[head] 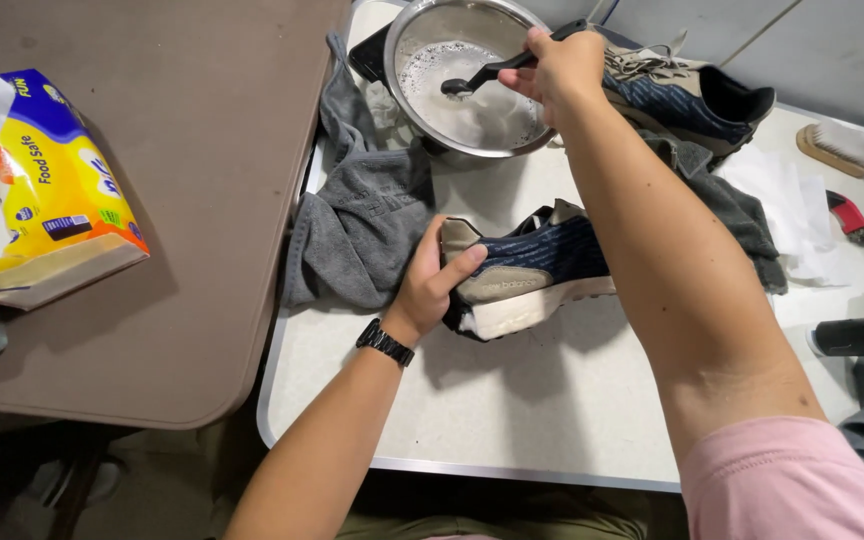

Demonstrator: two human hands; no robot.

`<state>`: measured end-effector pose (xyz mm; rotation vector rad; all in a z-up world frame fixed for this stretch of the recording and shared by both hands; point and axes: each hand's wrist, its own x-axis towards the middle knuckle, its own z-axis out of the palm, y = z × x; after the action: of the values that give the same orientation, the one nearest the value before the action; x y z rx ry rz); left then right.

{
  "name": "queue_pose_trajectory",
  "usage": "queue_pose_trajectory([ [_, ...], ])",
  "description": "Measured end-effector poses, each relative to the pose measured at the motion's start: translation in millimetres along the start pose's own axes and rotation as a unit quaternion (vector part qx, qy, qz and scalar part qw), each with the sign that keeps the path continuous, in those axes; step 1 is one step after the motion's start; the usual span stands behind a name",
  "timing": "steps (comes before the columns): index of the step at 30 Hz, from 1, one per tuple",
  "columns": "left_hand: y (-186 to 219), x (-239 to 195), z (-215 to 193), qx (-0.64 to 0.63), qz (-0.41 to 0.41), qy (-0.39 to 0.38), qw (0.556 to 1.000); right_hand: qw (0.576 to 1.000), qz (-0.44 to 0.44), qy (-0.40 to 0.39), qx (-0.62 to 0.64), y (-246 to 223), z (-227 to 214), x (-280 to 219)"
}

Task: The person scrubs a blue and white sneaker using a black brush and a red brush, dipping them into a metal bowl of soapy water. They also use a grey cloth to wipe the shoe and apply a liquid from a spray bottle during the cleaning process.

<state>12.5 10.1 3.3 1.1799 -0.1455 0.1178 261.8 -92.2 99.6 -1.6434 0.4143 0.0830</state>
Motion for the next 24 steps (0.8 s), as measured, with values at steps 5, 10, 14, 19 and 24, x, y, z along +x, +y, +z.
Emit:
queue_pose_trajectory([
  [5,-2.4,2.0,-1.4,0.020,0.011,-0.002,1.000,1.000,0.014,0.012,0.006,6.2,5.4,0.1],
  [10,-3.0,2.0,-0.2,0.021,0.005,-0.005,1.000,1.000,-0.023,-0.013,0.003,-4.5,-7.1,3.2],
  [14,-7.0,2.0,-1.6,0.019,-0.016,0.004,1.000,0.992,-0.047,-0.039,0.109,-35.9,-46.4,6.4],
  [19,-12.5,1.6,-1.2,-0.031,-0.071,-0.002,0.997,0.957,-0.132,-0.085,0.246,-37.9,-163.8,-36.4],
  [24,-12.2,1.7,2.3,0.000,-0.043,0.016,0.999,0.904,-0.204,-0.083,0.367,19.9,-253.2,-97.9],
])
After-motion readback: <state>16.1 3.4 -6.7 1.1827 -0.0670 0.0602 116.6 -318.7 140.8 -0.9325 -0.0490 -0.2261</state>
